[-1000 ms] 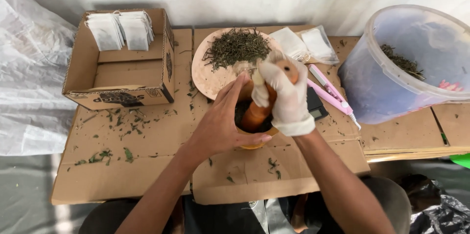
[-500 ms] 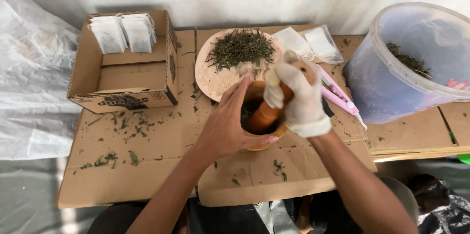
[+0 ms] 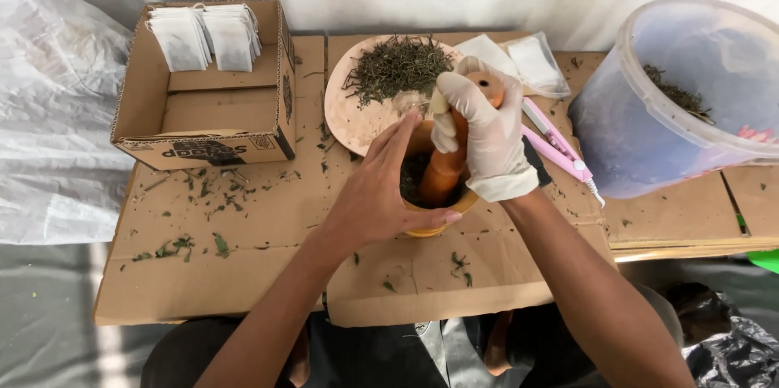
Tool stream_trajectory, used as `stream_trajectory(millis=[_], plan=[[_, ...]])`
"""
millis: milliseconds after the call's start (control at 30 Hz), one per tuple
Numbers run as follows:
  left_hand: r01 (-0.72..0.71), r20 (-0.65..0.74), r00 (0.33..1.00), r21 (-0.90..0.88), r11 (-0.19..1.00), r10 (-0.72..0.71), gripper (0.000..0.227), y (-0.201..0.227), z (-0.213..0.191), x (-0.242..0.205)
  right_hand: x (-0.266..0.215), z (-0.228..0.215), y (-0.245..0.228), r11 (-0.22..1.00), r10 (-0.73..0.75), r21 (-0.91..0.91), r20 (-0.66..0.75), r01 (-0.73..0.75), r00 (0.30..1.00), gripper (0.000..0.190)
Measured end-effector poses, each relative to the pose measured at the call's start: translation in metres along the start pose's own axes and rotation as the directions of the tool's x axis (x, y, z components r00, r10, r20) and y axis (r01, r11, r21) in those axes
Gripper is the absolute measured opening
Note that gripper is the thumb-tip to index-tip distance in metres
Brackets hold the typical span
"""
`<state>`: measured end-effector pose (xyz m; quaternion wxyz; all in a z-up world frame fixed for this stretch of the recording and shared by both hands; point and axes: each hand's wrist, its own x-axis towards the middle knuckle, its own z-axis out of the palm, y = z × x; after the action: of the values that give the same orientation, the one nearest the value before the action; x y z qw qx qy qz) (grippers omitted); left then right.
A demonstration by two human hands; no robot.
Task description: Grinding dried tea leaves into a finer consistency using a wooden mortar and pestle.
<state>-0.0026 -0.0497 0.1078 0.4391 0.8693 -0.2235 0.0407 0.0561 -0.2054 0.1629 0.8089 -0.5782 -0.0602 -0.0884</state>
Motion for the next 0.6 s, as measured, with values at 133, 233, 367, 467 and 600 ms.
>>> stream_trajectory(millis=[133, 233, 367, 467, 600], plan=[[0.001, -0.012, 1.0, -0.005, 1.0, -0.001, 0.145, -0.001, 0.0, -0.002, -0.012, 0.018, -0.024, 0.994, -0.054, 0.086, -0.129, 0.066, 0.99, 0.019], [-0.015, -0.015, 1.0, 0.008, 1.0, 0.016, 0.143, -0.005, 0.002, -0.001, -0.012, 0.023, -0.026, 0.986, -0.053, 0.148, -0.176, 0.079, 0.983, 0.016], [-0.011, 0.002, 1.0, -0.01, 1.0, 0.011, 0.142, -0.003, 0.003, 0.001, 0.009, 0.014, 0.014, 0.992, -0.016, 0.122, -0.127, 0.032, 0.992, 0.023], [-0.006, 0.003, 1.0, 0.012, 1.0, 0.006, 0.141, -0.007, 0.003, 0.0, 0.017, 0.017, 0.037, 0.987, -0.132, 0.069, -0.145, 0.143, 0.981, 0.022], [0.031, 0.045, 0.998, 0.056, 0.998, -0.033, 0.137, -0.012, 0.004, 0.004, -0.002, 0.033, 0.04, 0.873, -0.427, -0.265, -0.004, 0.41, 0.904, 0.014]])
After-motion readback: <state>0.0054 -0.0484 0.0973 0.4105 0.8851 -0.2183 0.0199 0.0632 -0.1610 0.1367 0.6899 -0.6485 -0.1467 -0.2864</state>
